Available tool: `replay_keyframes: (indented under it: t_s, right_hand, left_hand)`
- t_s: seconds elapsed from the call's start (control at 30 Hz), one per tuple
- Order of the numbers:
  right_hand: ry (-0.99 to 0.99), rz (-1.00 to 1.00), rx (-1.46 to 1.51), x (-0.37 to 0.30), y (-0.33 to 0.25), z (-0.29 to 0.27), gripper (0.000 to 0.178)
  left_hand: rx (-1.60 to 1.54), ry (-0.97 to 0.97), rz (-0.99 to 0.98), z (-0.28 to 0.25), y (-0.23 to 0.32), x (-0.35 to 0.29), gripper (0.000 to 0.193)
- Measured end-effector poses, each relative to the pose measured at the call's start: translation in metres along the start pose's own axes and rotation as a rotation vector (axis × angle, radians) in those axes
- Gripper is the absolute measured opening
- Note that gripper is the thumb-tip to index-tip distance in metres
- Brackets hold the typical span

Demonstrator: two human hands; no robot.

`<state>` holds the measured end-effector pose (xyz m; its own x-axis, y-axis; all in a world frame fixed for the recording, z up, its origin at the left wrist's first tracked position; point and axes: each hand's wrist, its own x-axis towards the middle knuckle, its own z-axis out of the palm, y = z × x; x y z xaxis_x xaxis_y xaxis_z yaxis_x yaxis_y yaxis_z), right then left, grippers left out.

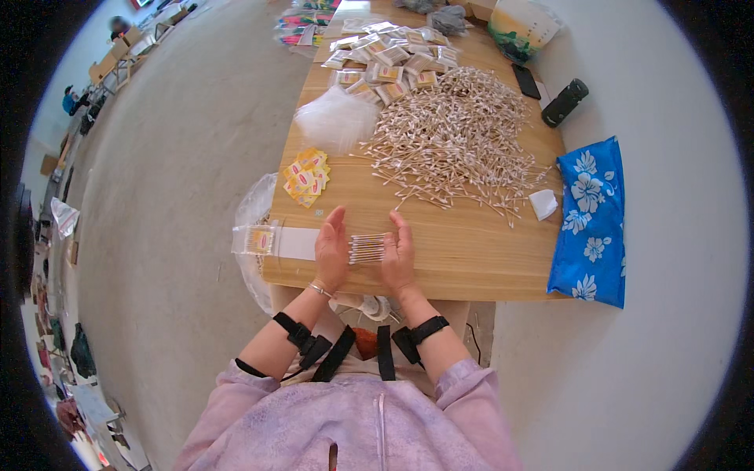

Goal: The person is manually counting, aligning, and packaging cotton swabs into small plastic bags.

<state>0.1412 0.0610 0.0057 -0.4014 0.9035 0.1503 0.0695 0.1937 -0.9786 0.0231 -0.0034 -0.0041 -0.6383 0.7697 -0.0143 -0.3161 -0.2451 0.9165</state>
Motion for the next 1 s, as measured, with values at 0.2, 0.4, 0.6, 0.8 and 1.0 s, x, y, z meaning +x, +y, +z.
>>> replay_keyframes:
  t_s: [0.2, 0.4, 0.6, 0.8, 1.0]
  right_hand:
    - [-0.022, 0.023, 0.056, -0.002, -0.001, 0.013, 0.04]
    - [0.001, -0.038, 0.083, -0.003, 0.009, 0.02, 0.038]
    - [0.317, -0.022, -0.804, 0.048, 0.009, 0.0, 0.028]
    - [0.364, 0.077, -0.912, 0.07, 0.015, 0.0, 0.016]
    - [0.269, 0.053, -0.876, 0.052, 0.016, -0.007, 0.006]
  left_hand:
    - [0.186, -0.063, -0.018, 0.002, 0.011, -0.015, 0.06]
    - [0.103, -0.069, -0.01, 0.002, 0.001, -0.006, 0.062]
    - [0.274, -0.026, 0.097, -0.008, 0.0, 0.002, 0.056]
    - [0.336, -0.006, 0.147, -0.01, -0.005, 0.0, 0.054]
    - [0.268, 0.02, 0.147, -0.005, -0.001, -0.003, 0.051]
